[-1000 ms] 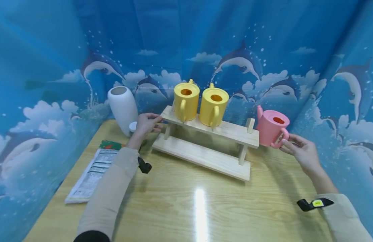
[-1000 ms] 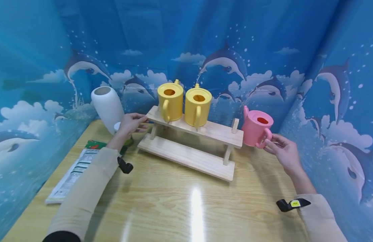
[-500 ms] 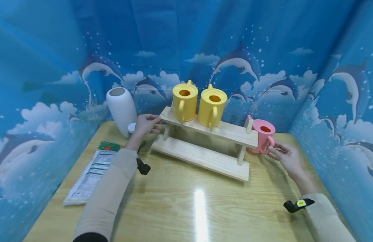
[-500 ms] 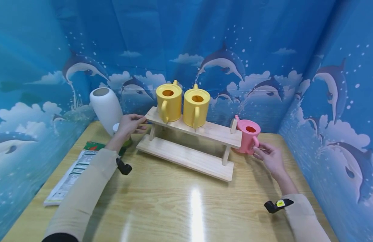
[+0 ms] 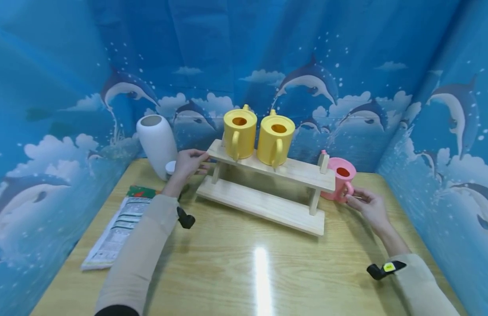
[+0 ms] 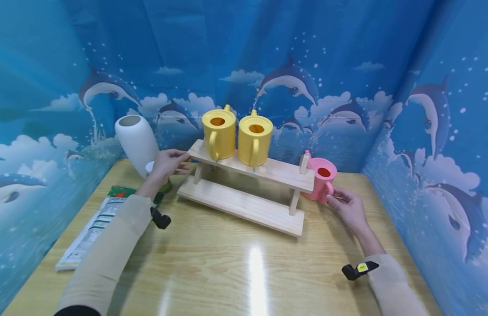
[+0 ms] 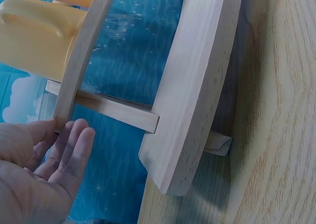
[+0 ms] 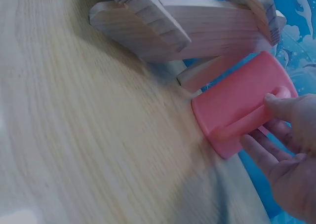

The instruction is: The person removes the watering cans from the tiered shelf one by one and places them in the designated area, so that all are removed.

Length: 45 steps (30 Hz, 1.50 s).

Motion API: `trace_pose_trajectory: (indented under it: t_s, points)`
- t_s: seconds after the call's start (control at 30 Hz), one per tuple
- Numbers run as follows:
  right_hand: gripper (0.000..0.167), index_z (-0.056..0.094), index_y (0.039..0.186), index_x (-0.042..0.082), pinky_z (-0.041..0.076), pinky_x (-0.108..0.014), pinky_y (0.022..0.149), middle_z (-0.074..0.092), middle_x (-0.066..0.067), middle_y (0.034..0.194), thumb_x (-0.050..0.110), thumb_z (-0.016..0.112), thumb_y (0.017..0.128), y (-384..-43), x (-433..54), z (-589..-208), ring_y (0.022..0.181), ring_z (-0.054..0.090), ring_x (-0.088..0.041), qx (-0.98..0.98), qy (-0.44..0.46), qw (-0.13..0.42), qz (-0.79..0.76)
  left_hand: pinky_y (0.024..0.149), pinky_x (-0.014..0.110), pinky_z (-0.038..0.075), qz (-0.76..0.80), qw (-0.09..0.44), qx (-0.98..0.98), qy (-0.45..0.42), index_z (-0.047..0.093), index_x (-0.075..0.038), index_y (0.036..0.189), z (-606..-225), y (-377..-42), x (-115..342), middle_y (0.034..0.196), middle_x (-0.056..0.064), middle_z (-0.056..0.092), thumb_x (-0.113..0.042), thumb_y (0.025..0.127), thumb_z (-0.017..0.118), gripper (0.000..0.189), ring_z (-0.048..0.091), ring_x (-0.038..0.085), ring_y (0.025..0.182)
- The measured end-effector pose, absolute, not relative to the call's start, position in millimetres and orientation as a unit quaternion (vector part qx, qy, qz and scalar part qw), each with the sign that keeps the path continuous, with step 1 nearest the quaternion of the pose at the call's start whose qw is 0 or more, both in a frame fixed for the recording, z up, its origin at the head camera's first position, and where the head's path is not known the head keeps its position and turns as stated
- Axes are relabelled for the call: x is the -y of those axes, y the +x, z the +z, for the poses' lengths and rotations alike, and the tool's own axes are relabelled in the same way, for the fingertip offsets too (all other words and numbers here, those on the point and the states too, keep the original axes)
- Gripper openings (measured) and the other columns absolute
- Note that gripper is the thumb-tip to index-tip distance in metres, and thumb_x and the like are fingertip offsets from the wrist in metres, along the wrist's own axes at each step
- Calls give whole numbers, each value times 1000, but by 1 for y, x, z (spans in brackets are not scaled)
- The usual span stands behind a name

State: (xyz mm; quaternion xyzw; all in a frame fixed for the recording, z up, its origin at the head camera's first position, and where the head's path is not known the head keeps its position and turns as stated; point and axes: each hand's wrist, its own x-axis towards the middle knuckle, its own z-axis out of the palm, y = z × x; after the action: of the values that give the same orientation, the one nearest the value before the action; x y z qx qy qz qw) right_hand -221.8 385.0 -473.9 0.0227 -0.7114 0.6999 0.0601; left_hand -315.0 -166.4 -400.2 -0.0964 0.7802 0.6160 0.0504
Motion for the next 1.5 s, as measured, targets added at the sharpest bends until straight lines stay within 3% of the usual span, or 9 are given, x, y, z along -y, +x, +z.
trace_pose_trajectory:
  t_s: [0.17, 0.33, 0.5, 0.67, 0.8, 0.93, 1.1, 1.2, 1.5]
  points:
    - [24, 78, 115, 15, 65, -13, 75, 79, 16, 95, -1, 71, 98, -217, -373, -457, 84, 76, 3, 708, -21, 136, 692, 77, 27, 70, 618, 50, -779, -95, 63, -5, 142, -401, -315, 170, 135, 20, 70, -27, 108, 62, 40, 79, 16, 91]
    - [26, 74, 121, 1, 66, -17, 68, 78, 8, 94, 8, 76, 97, -213, -350, -423, 81, 77, -2, 706, -56, 208, 675, 77, 26, 70, 619, 53, -778, -96, 63, -5, 143, -401, -315, 172, 136, 20, 70, -28, 108, 63, 41, 79, 17, 93]
    - [36, 70, 130, 1, 66, -16, 72, 78, 8, 102, 18, 76, 99, -208, -321, -395, 86, 76, -1, 746, -18, 198, 635, 79, 27, 70, 618, 52, -779, -94, 63, -5, 143, -402, -316, 171, 137, 20, 70, -28, 108, 62, 42, 79, 20, 97]
    - [35, 67, 129, -10, 67, -19, 74, 80, 6, 101, 6, 73, 99, -211, -286, -380, 87, 77, -3, 725, 76, 191, 658, 89, 35, 70, 619, 49, -779, -91, 63, -5, 142, -403, -318, 169, 137, 20, 70, -28, 108, 62, 41, 79, 20, 96]
    - [28, 69, 126, -6, 68, -21, 76, 80, 6, 103, 4, 71, 100, -218, -258, -373, 91, 77, -3, 724, 129, 166, 657, 99, 45, 66, 623, 45, -776, -91, 64, -5, 142, -404, -317, 168, 136, 20, 70, -28, 108, 62, 40, 79, 25, 101]
    - [29, 70, 128, -1, 68, -20, 79, 78, 13, 104, 10, 72, 101, -226, -232, -368, 93, 77, -4, 751, 125, 133, 634, 89, 37, 70, 623, 46, -775, -92, 64, -4, 141, -406, -316, 169, 136, 20, 70, -27, 108, 62, 40, 79, 27, 103]
    - [41, 67, 134, -2, 68, -22, 82, 74, 14, 106, 22, 74, 101, -241, -204, -365, 96, 76, -9, 776, 120, 111, 609, 79, 29, 70, 622, 46, -776, -90, 63, -4, 142, -406, -317, 171, 136, 21, 70, -27, 108, 62, 40, 78, 12, 85]
    - [44, 67, 136, 1, 68, -21, 81, 73, 9, 110, 26, 74, 101, -251, -191, -365, 95, 74, -5, 782, 116, 103, 604, 78, 28, 70, 621, 45, -776, -96, 64, -5, 141, -405, -318, 170, 136, 20, 70, -27, 108, 62, 40, 79, 19, 93]
    - [43, 70, 130, 2, 68, -20, 75, 71, 6, 103, 29, 78, 98, -262, -168, -364, 89, 70, -5, 790, 85, 92, 600, 100, 49, 65, 622, 50, -775, -100, 63, -4, 142, -403, -317, 168, 135, 20, 71, -26, 109, 61, 40, 77, 32, 111]
